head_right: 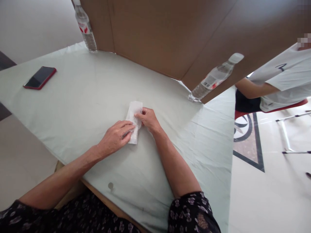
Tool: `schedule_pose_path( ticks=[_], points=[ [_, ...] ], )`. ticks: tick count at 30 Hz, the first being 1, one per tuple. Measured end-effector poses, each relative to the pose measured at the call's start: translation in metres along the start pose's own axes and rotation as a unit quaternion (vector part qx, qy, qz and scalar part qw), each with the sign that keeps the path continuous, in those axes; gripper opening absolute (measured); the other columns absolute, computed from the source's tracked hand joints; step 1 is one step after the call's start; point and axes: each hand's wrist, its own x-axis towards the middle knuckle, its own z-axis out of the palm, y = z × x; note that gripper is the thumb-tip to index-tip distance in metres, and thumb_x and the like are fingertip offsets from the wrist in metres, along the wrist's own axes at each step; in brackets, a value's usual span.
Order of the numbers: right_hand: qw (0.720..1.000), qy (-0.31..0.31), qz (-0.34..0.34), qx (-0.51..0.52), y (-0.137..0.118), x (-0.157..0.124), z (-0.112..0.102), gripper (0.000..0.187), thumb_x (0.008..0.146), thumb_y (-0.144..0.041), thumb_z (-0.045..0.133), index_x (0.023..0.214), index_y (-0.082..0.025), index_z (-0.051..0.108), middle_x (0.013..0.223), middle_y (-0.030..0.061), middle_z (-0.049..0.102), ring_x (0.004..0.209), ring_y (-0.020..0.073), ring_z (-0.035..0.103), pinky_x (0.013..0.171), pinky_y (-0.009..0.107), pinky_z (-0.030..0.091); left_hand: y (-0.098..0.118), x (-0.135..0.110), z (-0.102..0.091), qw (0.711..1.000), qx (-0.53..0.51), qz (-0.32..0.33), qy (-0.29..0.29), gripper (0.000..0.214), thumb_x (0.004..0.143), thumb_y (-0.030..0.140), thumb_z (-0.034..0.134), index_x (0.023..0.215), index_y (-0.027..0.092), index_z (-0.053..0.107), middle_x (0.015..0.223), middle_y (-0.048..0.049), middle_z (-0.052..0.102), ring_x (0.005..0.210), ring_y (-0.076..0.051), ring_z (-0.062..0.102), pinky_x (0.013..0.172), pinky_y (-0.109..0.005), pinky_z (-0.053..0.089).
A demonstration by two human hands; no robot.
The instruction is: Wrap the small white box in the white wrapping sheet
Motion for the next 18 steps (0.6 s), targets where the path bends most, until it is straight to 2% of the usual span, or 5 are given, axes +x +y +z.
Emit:
schedule_pose_path(
  ticks=[6, 11, 18],
  points=[
    [0.996, -0.003, -0.026, 0.083, -0.002, -0.010, 0.008, 0.022, 0.066, -0.037, 0.072, 0.074, -0.018, 0.066, 0.070, -0.0027, 0.062, 0.067, 0.0126, 0.052, 0.064, 0.027, 0.042, 0.000, 0.001, -0.003, 0.999, -0.030, -0.031, -0.022, 0.029, 0.090, 0.011, 0.051, 0.112, 0.018, 0.069, 0.115, -0.0097, 0.073, 0.104, -0.024, 0.065, 0.093, -0.039, 0.055],
    [0.989, -0.023, 0.007, 0.148, -0.001, -0.011, 0.015, 0.031, 0.065, -0.042, 0.076, 0.083, -0.020, 0.065, 0.075, -0.0025, 0.064, 0.069, 0.0143, 0.056, 0.066, 0.029, 0.044, 0.000, 0.002, -0.005, 0.995, -0.061, -0.070, -0.039, 0.029, 0.090, 0.014, 0.052, 0.113, 0.018, 0.069, 0.115, -0.0084, 0.073, 0.107, -0.025, 0.065, 0.095, -0.040, 0.054],
    [0.983, -0.043, 0.003, 0.179, -0.005, -0.016, 0.020, 0.036, 0.064, -0.044, 0.080, 0.088, -0.021, 0.066, 0.082, -0.0012, 0.068, 0.076, 0.0161, 0.060, 0.076, 0.031, 0.048, -0.002, 0.003, -0.005, 0.992, -0.078, -0.084, -0.049, 0.031, 0.089, 0.014, 0.052, 0.114, 0.019, 0.070, 0.114, -0.0080, 0.073, 0.106, -0.024, 0.064, 0.096, -0.040, 0.053]
  ],
)
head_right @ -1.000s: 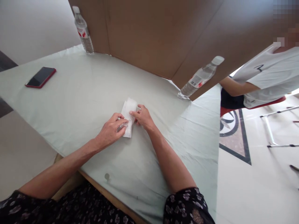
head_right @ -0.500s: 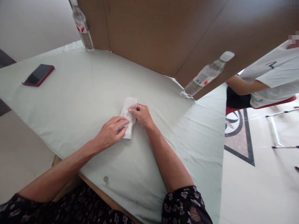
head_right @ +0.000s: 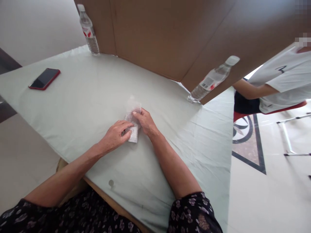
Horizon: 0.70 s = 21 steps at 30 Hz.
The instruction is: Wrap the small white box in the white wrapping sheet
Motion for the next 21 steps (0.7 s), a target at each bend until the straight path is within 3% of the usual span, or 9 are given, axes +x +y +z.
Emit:
schedule_pose_path(
  ticks=[6, 10, 13, 17, 21],
  points=[
    [1.000, 0.010, -0.023, 0.003, -0.005, -0.011, 0.007, 0.040, 0.067, -0.046, 0.080, 0.094, -0.021, 0.065, 0.086, 0.0001, 0.070, 0.080, 0.0167, 0.063, 0.079, 0.031, 0.051, 0.003, -0.004, 0.003, 0.999, -0.006, -0.026, 0.031, 0.028, 0.089, 0.018, 0.054, 0.113, 0.018, 0.068, 0.109, -0.0086, 0.066, 0.090, -0.019, 0.064, 0.087, -0.036, 0.055],
    [0.998, 0.003, -0.051, -0.036, -0.006, -0.023, 0.010, 0.040, 0.072, -0.052, 0.075, 0.096, -0.022, 0.064, 0.090, 0.0019, 0.070, 0.086, 0.0190, 0.065, 0.086, 0.034, 0.053, 0.006, -0.009, 0.008, 0.993, 0.002, -0.068, 0.101, 0.015, 0.085, 0.018, 0.060, 0.100, 0.021, 0.061, 0.103, -0.0054, 0.061, 0.091, -0.019, 0.062, 0.087, -0.035, 0.054],
    [0.994, 0.007, -0.072, -0.083, -0.007, -0.036, 0.012, 0.037, 0.077, -0.055, 0.070, 0.094, -0.022, 0.063, 0.090, 0.0016, 0.069, 0.085, 0.0184, 0.064, 0.083, 0.033, 0.052, 0.006, -0.011, 0.013, 0.985, 0.006, -0.097, 0.144, 0.019, 0.081, 0.019, 0.065, 0.096, 0.021, 0.054, 0.101, -0.0048, 0.059, 0.097, -0.021, 0.061, 0.091, -0.038, 0.053],
    [0.980, 0.026, -0.103, -0.168, -0.003, -0.056, 0.015, 0.027, 0.087, -0.049, 0.062, 0.091, -0.023, 0.063, 0.084, 0.0000, 0.065, 0.079, 0.0173, 0.061, 0.076, 0.031, 0.050, 0.002, -0.011, 0.015, 0.980, -0.009, -0.105, 0.171, 0.041, 0.080, 0.023, 0.068, 0.116, 0.018, 0.050, 0.115, -0.0115, 0.059, 0.110, -0.027, 0.060, 0.096, -0.045, 0.052],
    [0.940, 0.039, -0.203, -0.271, 0.007, -0.076, 0.015, 0.014, 0.093, -0.034, 0.056, 0.095, -0.025, 0.068, 0.105, 0.0038, 0.074, 0.104, 0.0224, 0.067, 0.099, 0.039, 0.048, -0.002, -0.011, 0.011, 0.986, -0.030, -0.071, 0.145, 0.055, 0.082, 0.024, 0.069, 0.131, 0.016, 0.047, 0.129, -0.0166, 0.055, 0.124, -0.029, 0.055, 0.103, -0.045, 0.049]
  ],
)
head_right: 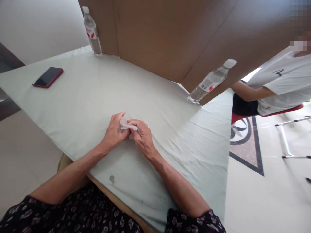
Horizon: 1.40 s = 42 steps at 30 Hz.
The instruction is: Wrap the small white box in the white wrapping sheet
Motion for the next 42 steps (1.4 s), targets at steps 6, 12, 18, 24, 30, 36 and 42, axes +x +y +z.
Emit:
schedule_pose_path(
  ticks=[6, 12, 18, 24, 30, 36, 42],
  points=[
    [0.990, -0.008, -0.116, -0.082, 0.016, -0.020, -0.003, 0.024, 0.094, -0.021, 0.052, 0.107, -0.030, 0.070, 0.118, 0.0046, 0.076, 0.126, 0.0252, 0.064, 0.111, 0.048, 0.045, -0.004, 0.006, -0.009, 0.996, -0.018, 0.041, -0.083, 0.021, 0.082, 0.017, 0.066, 0.101, 0.018, 0.059, 0.130, -0.0162, 0.060, 0.128, -0.028, 0.057, 0.103, -0.044, 0.049],
    [0.976, -0.054, -0.183, -0.103, 0.027, -0.025, -0.013, 0.031, 0.092, -0.024, 0.059, 0.122, -0.029, 0.067, 0.130, 0.0094, 0.072, 0.134, 0.0274, 0.059, 0.114, 0.052, 0.046, -0.018, 0.012, -0.036, 0.970, -0.060, 0.113, -0.205, 0.036, 0.081, 0.018, 0.062, 0.116, 0.019, 0.062, 0.134, -0.0148, 0.064, 0.129, -0.027, 0.060, 0.110, -0.044, 0.048],
    [0.960, -0.107, -0.212, -0.151, 0.039, -0.023, -0.018, 0.047, 0.089, -0.020, 0.057, 0.135, -0.029, 0.060, 0.141, 0.0100, 0.065, 0.142, 0.0276, 0.051, 0.117, 0.056, 0.042, -0.027, 0.006, -0.037, 0.963, -0.020, 0.152, -0.220, 0.059, 0.072, 0.011, 0.062, 0.130, 0.018, 0.056, 0.154, -0.0193, 0.050, 0.147, -0.031, 0.044, 0.118, -0.052, 0.041],
    [0.983, -0.083, -0.144, -0.078, 0.031, -0.004, -0.020, 0.033, 0.093, -0.023, 0.054, 0.123, -0.029, 0.068, 0.134, 0.0075, 0.069, 0.133, 0.0246, 0.060, 0.115, 0.048, 0.045, -0.021, 0.015, -0.019, 0.977, -0.137, 0.048, -0.160, 0.045, 0.073, 0.020, 0.060, 0.117, 0.016, 0.062, 0.126, -0.0145, 0.069, 0.105, -0.023, 0.070, 0.087, -0.034, 0.058],
    [0.982, -0.160, 0.082, 0.059, 0.009, 0.012, -0.027, 0.037, 0.090, -0.050, 0.064, 0.114, -0.022, 0.069, 0.105, 0.0052, 0.075, 0.096, 0.0218, 0.069, 0.087, 0.036, 0.054, 0.002, 0.025, -0.032, 0.943, -0.163, -0.182, -0.224, 0.024, 0.077, 0.042, 0.061, 0.079, 0.017, 0.061, 0.064, 0.0028, 0.058, 0.053, -0.011, 0.051, 0.050, -0.024, 0.041],
    [0.967, -0.173, 0.121, 0.143, 0.013, 0.004, -0.018, 0.076, 0.074, -0.056, 0.081, 0.137, -0.023, 0.055, 0.129, 0.0107, 0.068, 0.112, 0.0246, 0.066, 0.094, 0.036, 0.054, 0.000, 0.023, -0.036, 0.970, -0.044, -0.148, -0.185, 0.034, 0.082, 0.046, 0.056, 0.062, 0.019, 0.052, 0.059, 0.0028, 0.050, 0.057, -0.012, 0.045, 0.052, -0.025, 0.032],
    [0.976, -0.146, 0.122, 0.110, 0.021, 0.007, -0.016, 0.079, 0.080, -0.063, 0.072, 0.143, -0.022, 0.050, 0.130, 0.0126, 0.068, 0.112, 0.0270, 0.067, 0.096, 0.041, 0.053, -0.009, 0.017, -0.035, 0.904, -0.313, -0.151, -0.248, 0.055, 0.077, 0.039, 0.071, 0.126, 0.017, 0.062, 0.119, -0.0090, 0.071, 0.103, -0.023, 0.068, 0.084, -0.031, 0.054]
  ],
)
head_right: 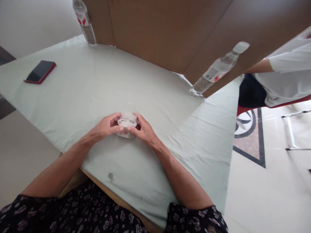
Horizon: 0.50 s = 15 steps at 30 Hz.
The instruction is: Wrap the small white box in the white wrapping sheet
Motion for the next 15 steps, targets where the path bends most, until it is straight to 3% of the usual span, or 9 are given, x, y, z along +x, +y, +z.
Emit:
schedule_pose_path(
  ticks=[3, 7, 10, 15],
  points=[
    [0.990, 0.065, -0.041, -0.115, -0.001, -0.003, -0.003, 0.077, 0.080, -0.063, 0.072, 0.143, -0.023, 0.051, 0.133, 0.0136, 0.066, 0.113, 0.0287, 0.065, 0.099, 0.046, 0.051, -0.006, -0.001, 0.000, 0.998, -0.054, -0.021, 0.014, 0.079, 0.071, 0.030, 0.078, 0.142, 0.017, 0.049, 0.132, -0.0145, 0.067, 0.116, -0.027, 0.066, 0.091, -0.035, 0.055],
    [0.941, 0.193, -0.128, -0.247, -0.003, -0.012, -0.007, 0.062, 0.085, -0.056, 0.069, 0.137, -0.024, 0.056, 0.123, 0.0123, 0.068, 0.099, 0.0255, 0.065, 0.098, 0.047, 0.050, -0.013, -0.001, -0.001, 0.997, -0.075, -0.026, 0.016, 0.094, 0.069, 0.029, 0.080, 0.152, 0.015, 0.037, 0.131, -0.0178, 0.067, 0.120, -0.030, 0.065, 0.096, -0.039, 0.054],
    [0.934, 0.175, -0.142, -0.277, -0.003, -0.016, -0.006, 0.051, 0.089, -0.053, 0.066, 0.130, -0.023, 0.060, 0.110, 0.0101, 0.072, 0.090, 0.0236, 0.066, 0.091, 0.044, 0.053, -0.014, -0.002, -0.004, 0.996, -0.088, -0.018, -0.003, 0.098, 0.070, 0.029, 0.082, 0.154, 0.014, 0.033, 0.132, -0.0185, 0.066, 0.122, -0.031, 0.065, 0.100, -0.041, 0.053],
    [0.931, 0.107, -0.146, -0.318, -0.002, -0.013, 0.001, 0.055, 0.092, -0.057, 0.060, 0.134, -0.021, 0.060, 0.113, 0.0124, 0.074, 0.098, 0.0272, 0.068, 0.086, 0.044, 0.055, -0.013, -0.004, -0.006, 0.990, -0.135, -0.029, -0.041, 0.109, 0.072, 0.032, 0.085, 0.159, 0.014, 0.022, 0.140, -0.0222, 0.059, 0.118, -0.032, 0.066, 0.100, -0.042, 0.052]
  ],
)
